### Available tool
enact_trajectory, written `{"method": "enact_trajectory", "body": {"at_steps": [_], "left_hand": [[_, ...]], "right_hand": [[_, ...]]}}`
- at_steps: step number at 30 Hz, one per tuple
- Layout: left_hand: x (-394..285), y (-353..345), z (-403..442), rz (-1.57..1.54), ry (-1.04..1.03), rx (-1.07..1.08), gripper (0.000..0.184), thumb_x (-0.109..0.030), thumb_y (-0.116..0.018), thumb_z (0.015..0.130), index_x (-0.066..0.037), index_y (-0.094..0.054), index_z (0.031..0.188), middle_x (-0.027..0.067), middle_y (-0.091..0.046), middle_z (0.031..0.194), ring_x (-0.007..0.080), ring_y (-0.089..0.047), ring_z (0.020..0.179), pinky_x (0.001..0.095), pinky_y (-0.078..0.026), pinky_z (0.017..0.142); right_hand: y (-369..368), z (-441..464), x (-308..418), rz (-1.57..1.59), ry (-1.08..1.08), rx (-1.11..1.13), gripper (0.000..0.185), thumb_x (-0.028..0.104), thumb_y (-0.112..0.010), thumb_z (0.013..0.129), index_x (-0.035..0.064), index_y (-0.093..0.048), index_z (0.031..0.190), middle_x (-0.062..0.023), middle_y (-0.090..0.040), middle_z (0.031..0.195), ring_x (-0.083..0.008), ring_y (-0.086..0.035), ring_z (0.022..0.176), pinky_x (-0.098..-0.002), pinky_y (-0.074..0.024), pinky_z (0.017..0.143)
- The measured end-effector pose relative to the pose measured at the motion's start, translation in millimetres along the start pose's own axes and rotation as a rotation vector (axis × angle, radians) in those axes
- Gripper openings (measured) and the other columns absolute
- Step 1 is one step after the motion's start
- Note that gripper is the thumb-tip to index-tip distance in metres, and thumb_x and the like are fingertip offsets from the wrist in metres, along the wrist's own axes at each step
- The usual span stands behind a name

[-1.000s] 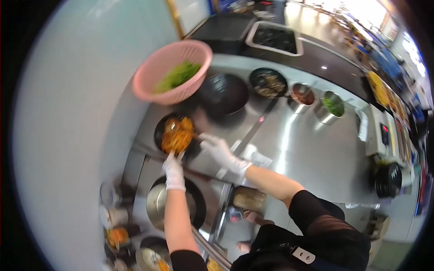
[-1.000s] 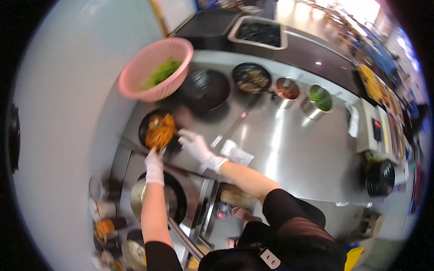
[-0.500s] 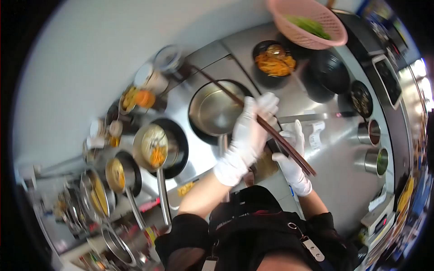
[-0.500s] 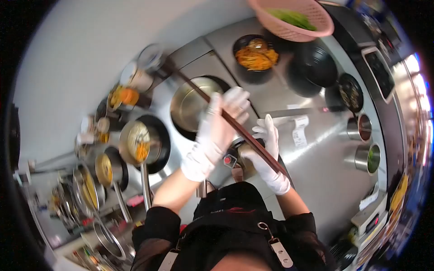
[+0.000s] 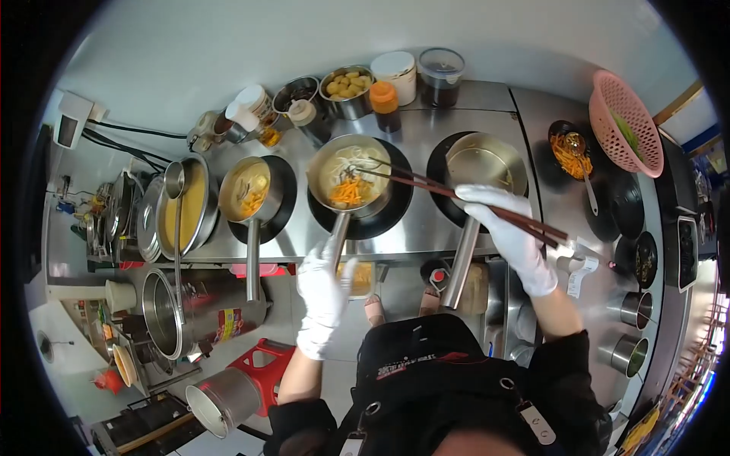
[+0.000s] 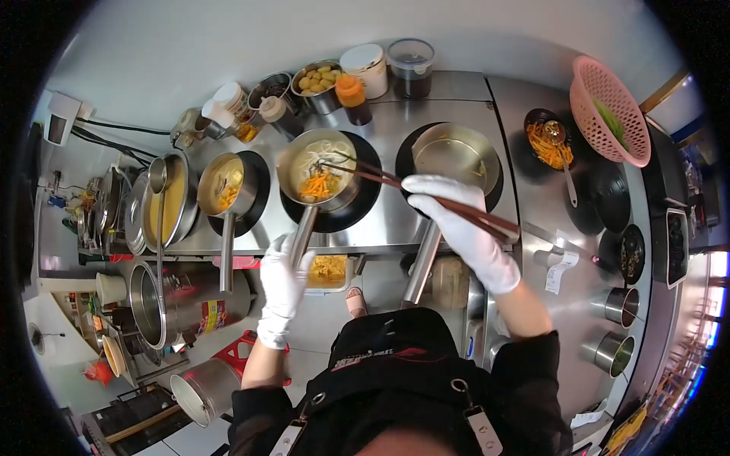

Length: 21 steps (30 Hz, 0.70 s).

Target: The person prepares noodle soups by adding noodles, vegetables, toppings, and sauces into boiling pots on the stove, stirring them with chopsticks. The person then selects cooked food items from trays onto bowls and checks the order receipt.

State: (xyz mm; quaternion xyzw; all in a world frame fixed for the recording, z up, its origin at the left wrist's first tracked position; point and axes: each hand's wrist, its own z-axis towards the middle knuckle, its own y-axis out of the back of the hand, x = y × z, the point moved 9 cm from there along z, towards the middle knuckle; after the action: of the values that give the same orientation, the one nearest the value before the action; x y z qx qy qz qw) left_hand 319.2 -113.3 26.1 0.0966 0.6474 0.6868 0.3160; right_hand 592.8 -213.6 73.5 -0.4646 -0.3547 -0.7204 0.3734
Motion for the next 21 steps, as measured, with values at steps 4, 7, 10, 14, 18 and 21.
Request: {"method": "enact_trajectory", "body": {"at_steps": [4,7,10,14,18,21], "left_hand": [[110,-75,-55,-0.285,0.267,0.432,0.074,-0.031,-0.071,0.074,0.004,-0.04,0.131,0.0242,-0.062,0.093,0.0359,-0.064,0.083,0.0397,-0.051,0.073],[113,-86,-66,-0.601,0.279,0.372,0.068,-0.019,-0.067,0.076,0.007,-0.037,0.132,0.0268,-0.062,0.1,0.0343,-0.063,0.094,0.037,-0.05,0.079],[111,-90,-69,-0.604,0.242,0.388,0.062,-0.011,-0.063,0.081,0.006,-0.035,0.134,0.0168,-0.063,0.098,0.0155,-0.06,0.082,0.0271,-0.048,0.076],[117,-98,-67,-0.698,0.243,0.438,0.065,-0.017,-0.064,0.08,0.009,-0.035,0.132,0.0252,-0.063,0.1,0.0313,-0.063,0.095,0.0339,-0.047,0.082],[133,-125,-72,-0.856,0.223,0.453,0.058,-0.014,-0.062,0.083,0.007,-0.038,0.132,0.014,-0.064,0.093,0.0226,-0.062,0.082,0.0318,-0.049,0.073],[119,-111,-77,-1.001,0.322,0.577,0.041,-0.007,-0.06,0.083,0.003,-0.047,0.121,0.0025,-0.055,0.077,0.0091,-0.05,0.061,0.024,-0.041,0.052]], "right_hand": [[-66,26,-14,0.05,-0.093,0.141,0.012,0.002,-0.067,0.078,-0.0018,-0.066,0.089,-0.0076,-0.067,0.089,-0.0122,-0.062,0.084,-0.0242,-0.0485,0.074],[-119,39,-31,0.13,-0.119,0.084,0.011,0.003,-0.066,0.079,-0.002,-0.066,0.089,-0.0067,-0.067,0.085,-0.0112,-0.061,0.08,-0.0235,-0.048,0.072],[-141,43,-58,0.211,-0.18,0.02,0.012,0.006,-0.065,0.08,0.0008,-0.067,0.09,-0.005,-0.068,0.089,-0.0122,-0.062,0.085,-0.0244,-0.048,0.079],[-115,6,-2,0.01,-0.187,-0.168,0.013,0.005,-0.064,0.08,0.0008,-0.067,0.092,-0.0069,-0.067,0.092,-0.0143,-0.063,0.087,-0.0263,-0.0486,0.08],[-91,-55,40,-0.102,-0.108,-0.364,0.015,0.006,-0.064,0.081,0.0023,-0.067,0.095,-0.0083,-0.068,0.095,-0.0163,-0.063,0.088,-0.031,-0.0494,0.08],[-91,-96,20,-0.266,-0.25,-0.335,0.021,0.023,-0.06,0.085,0.0051,-0.066,0.095,-0.0074,-0.067,0.09,-0.0173,-0.062,0.086,-0.0303,-0.0487,0.076]]}}
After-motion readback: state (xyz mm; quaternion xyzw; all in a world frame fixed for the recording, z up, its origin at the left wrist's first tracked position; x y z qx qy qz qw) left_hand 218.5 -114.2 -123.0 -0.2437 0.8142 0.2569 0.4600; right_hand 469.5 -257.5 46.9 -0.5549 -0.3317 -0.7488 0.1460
